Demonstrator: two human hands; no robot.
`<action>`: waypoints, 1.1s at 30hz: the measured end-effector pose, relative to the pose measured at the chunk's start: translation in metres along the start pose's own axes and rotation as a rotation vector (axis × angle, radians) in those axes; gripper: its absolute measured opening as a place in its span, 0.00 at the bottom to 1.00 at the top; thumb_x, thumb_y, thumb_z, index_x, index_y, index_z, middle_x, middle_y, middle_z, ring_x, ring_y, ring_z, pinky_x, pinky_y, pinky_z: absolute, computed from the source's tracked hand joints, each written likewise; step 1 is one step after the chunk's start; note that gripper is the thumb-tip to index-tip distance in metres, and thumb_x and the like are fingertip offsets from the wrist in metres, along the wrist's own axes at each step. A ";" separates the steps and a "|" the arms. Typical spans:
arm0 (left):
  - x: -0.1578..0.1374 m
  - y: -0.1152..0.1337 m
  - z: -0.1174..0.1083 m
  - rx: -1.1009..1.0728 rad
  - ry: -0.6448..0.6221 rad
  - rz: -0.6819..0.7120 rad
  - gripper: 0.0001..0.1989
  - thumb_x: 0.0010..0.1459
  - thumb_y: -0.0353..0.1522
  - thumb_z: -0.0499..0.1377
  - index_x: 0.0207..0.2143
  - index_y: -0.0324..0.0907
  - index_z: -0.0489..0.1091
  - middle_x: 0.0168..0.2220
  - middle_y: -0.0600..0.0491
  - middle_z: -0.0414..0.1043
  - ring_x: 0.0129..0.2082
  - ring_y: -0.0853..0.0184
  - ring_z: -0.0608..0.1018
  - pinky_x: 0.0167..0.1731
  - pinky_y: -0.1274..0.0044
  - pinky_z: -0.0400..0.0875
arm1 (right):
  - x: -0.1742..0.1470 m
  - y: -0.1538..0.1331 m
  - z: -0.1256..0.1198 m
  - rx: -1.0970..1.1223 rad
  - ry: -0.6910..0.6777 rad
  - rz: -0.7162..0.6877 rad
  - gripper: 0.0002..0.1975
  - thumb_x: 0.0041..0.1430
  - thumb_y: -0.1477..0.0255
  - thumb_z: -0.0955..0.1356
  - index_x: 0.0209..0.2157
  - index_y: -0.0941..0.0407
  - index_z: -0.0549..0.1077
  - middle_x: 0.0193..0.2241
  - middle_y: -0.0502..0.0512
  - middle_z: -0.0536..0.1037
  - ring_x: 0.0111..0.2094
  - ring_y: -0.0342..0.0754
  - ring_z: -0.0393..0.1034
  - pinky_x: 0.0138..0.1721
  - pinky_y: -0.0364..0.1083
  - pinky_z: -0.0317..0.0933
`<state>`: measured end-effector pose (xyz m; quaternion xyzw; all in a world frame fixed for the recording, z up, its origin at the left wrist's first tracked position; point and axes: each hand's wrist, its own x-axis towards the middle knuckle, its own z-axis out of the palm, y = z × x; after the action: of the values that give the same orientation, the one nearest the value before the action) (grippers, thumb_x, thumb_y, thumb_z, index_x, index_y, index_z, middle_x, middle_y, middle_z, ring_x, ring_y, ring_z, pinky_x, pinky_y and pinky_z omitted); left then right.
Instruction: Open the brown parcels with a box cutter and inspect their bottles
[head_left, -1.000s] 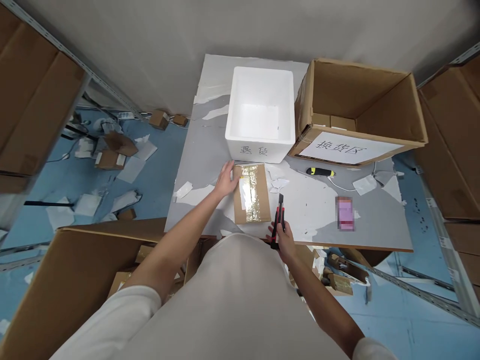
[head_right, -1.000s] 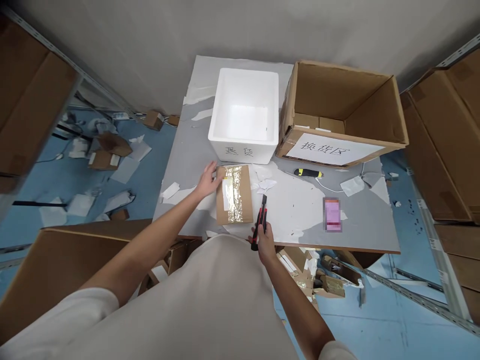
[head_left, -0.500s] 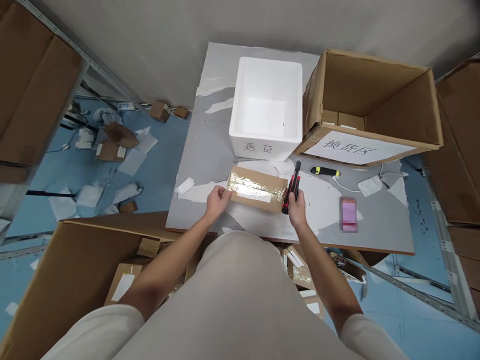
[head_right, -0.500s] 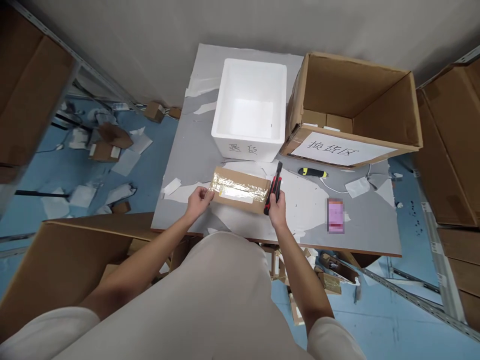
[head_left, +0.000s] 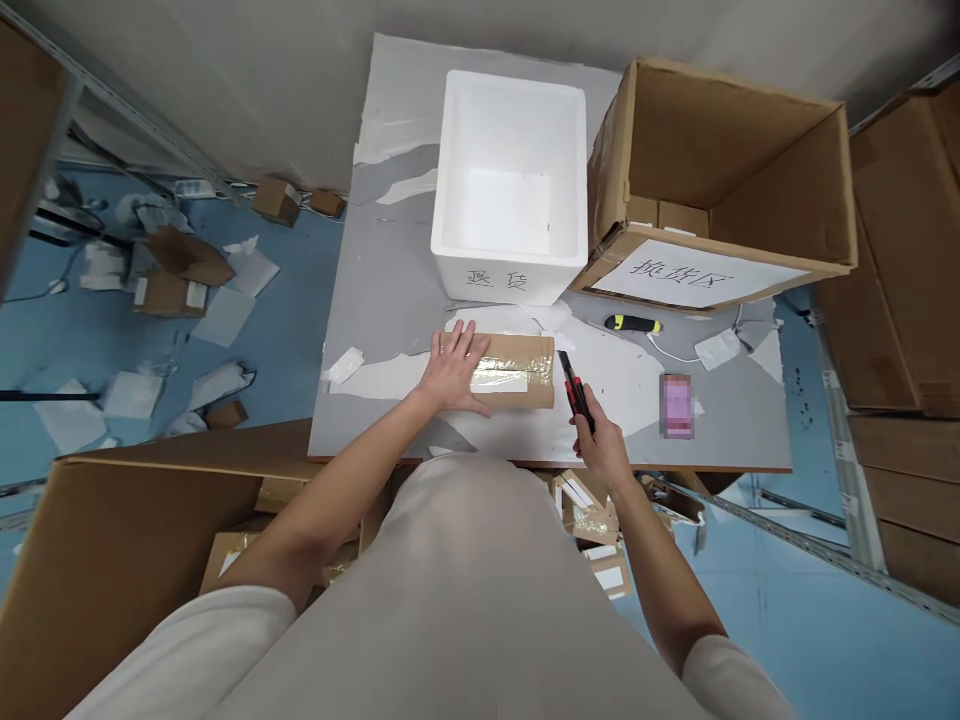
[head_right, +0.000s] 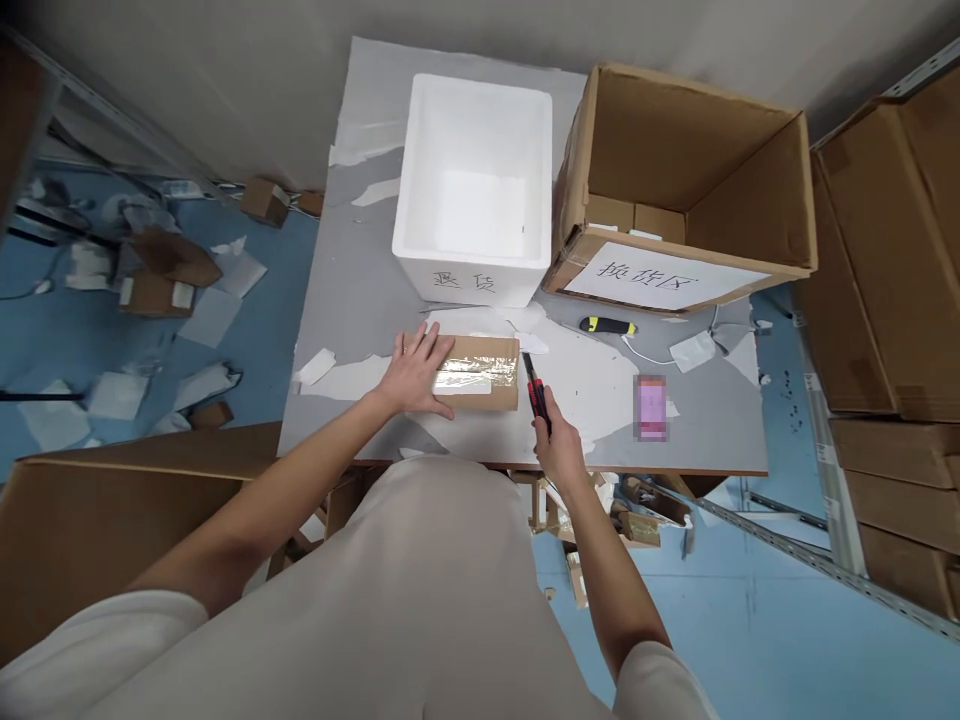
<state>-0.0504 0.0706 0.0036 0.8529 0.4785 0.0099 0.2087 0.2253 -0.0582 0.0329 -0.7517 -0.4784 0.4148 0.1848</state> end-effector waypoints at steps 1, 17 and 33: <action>0.003 0.002 0.002 0.018 -0.016 0.003 0.65 0.30 0.57 0.67 0.66 0.39 0.46 0.68 0.35 0.36 0.66 0.38 0.40 0.59 0.48 0.28 | 0.000 -0.001 0.001 -0.008 -0.007 -0.003 0.31 0.62 0.62 0.59 0.66 0.48 0.51 0.32 0.51 0.78 0.16 0.41 0.65 0.25 0.45 0.66; 0.004 0.005 0.006 0.011 0.021 -0.036 0.63 0.30 0.56 0.67 0.66 0.40 0.48 0.66 0.36 0.45 0.65 0.39 0.48 0.60 0.48 0.25 | 0.006 0.001 0.005 0.419 -0.083 0.125 0.38 0.57 0.53 0.64 0.66 0.49 0.51 0.29 0.48 0.72 0.16 0.38 0.62 0.15 0.41 0.61; 0.007 0.004 0.006 -0.055 -0.009 -0.060 0.63 0.31 0.54 0.68 0.66 0.40 0.47 0.66 0.39 0.45 0.64 0.37 0.47 0.61 0.49 0.26 | 0.033 0.014 -0.029 0.117 -0.261 0.026 0.33 0.60 0.58 0.63 0.65 0.48 0.54 0.24 0.47 0.71 0.15 0.41 0.62 0.19 0.43 0.61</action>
<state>-0.0417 0.0724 -0.0021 0.8321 0.5026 0.0128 0.2343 0.2626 -0.0329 0.0259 -0.6855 -0.4634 0.5385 0.1591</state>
